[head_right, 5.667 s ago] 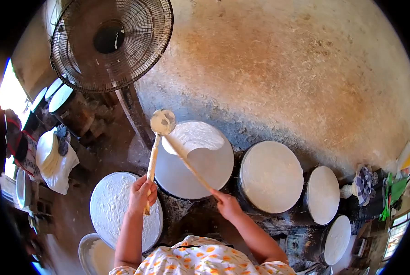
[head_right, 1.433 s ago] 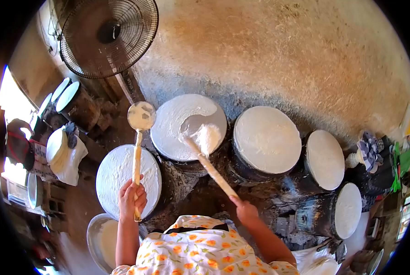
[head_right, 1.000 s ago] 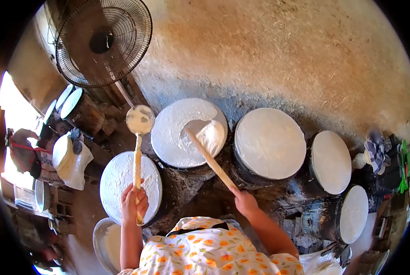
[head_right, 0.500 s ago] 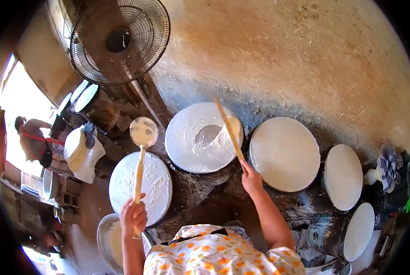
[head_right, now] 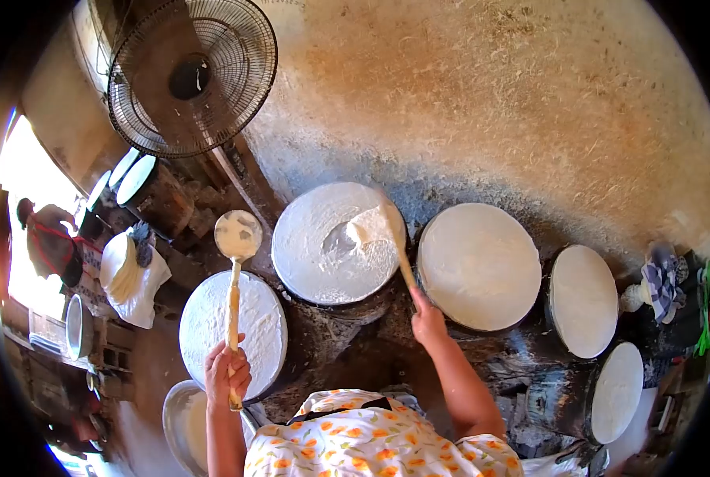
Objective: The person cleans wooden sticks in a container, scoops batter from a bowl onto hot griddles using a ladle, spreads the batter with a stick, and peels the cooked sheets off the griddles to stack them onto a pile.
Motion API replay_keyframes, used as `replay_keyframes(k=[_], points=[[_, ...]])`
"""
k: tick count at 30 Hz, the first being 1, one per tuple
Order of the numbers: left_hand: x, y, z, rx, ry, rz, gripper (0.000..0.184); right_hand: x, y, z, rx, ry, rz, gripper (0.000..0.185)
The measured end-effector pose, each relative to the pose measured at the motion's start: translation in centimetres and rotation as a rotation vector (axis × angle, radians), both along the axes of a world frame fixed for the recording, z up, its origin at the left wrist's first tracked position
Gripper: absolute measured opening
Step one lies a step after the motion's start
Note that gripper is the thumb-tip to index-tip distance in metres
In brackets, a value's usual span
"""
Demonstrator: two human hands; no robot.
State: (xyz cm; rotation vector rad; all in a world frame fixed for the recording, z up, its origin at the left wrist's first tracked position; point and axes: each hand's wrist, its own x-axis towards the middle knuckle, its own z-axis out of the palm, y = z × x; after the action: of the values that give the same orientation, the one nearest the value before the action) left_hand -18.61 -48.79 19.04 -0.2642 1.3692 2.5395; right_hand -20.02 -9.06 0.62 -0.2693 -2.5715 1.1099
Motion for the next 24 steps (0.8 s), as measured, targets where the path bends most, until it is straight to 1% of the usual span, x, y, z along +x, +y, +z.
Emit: replay_keyframes(k=[2, 3, 4, 6, 8, 9, 10, 12, 14, 15, 16, 18, 20, 21, 22, 23, 24], points=[[-0.4, 0.6, -0.5, -0.023, -0.024, -0.016, 0.03, 0.6, -3.4, 3.0, -0.136, -0.259, 0.106, 0.064], [-0.7, 1.1, -0.8, -0.048, -0.043, -0.031, 0.029, 0.7, -4.3, 0.8, -0.088, -0.221, 0.15, 0.065], [-1.0, 1.6, -0.8, -0.045, -0.041, -0.034, 0.029, 0.9, -5.4, 2.6, -0.134, -0.261, 0.202, 0.065], [-1.3, 2.5, -0.9, -0.07, -0.065, -0.071, 0.028, 1.1, -5.5, 1.6, -0.104, -0.178, 0.269, 0.064], [-1.4, 2.4, -0.8, -0.075, -0.052, -0.118, 0.026, 1.3, -3.5, 1.7, -0.076, -0.231, 0.213, 0.063], [-1.3, 2.4, -0.5, -0.116, -0.054, -0.124, 0.025, 1.4, -2.6, 2.5, -0.071, -0.267, 0.131, 0.062], [-1.3, 2.6, -0.3, -0.156, -0.056, -0.127, 0.025, 1.7, -2.0, 3.0, -0.099, -0.138, 0.092, 0.062], [-1.3, 2.8, -0.2, -0.187, -0.058, -0.13, 0.023, 1.7, -2.0, 0.9, -0.142, -0.143, 0.043, 0.063], [-1.4, 3.0, -0.2, -0.222, -0.063, -0.136, 0.021, 2.4, -5.4, 2.3, -0.139, -0.179, 0.14, 0.063], [-1.7, 3.4, -0.4, -0.233, -0.078, -0.145, 0.017, 2.2, -6.8, 1.7, -0.164, -0.245, 0.191, 0.063], [-1.9, 3.7, -0.5, -0.246, -0.092, -0.152, 0.014, 2.5, -7.5, 1.4, -0.228, -0.18, 0.281, 0.063], [-2.2, 3.9, -0.7, -0.262, -0.113, -0.147, 0.015, 1.7, -7.0, 1.3, -0.169, -0.282, 0.322, 0.062], [-2.4, 3.8, -1.0, -0.323, -0.105, -0.168, 0.019, 0.7, -5.1, 4.1, -0.178, -0.313, 0.223, 0.062], [-2.4, 3.8, -1.2, -0.332, -0.111, -0.159, 0.021, -0.2, -3.3, 1.9, -0.117, -0.079, 0.182, 0.061], [-2.5, 3.8, -1.3, -0.332, -0.111, -0.154, 0.021, -1.3, -2.5, 4.3, -0.252, -0.225, 0.044, 0.062], [-2.8, 3.9, -1.2, -0.359, -0.128, -0.157, 0.021, -2.5, -1.1, 3.6, -0.244, -0.197, 0.04, 0.062], [-3.0, 3.9, -1.3, -0.386, -0.146, -0.16, 0.021, -3.5, -0.5, 4.0, -0.237, -0.17, 0.036, 0.062]])
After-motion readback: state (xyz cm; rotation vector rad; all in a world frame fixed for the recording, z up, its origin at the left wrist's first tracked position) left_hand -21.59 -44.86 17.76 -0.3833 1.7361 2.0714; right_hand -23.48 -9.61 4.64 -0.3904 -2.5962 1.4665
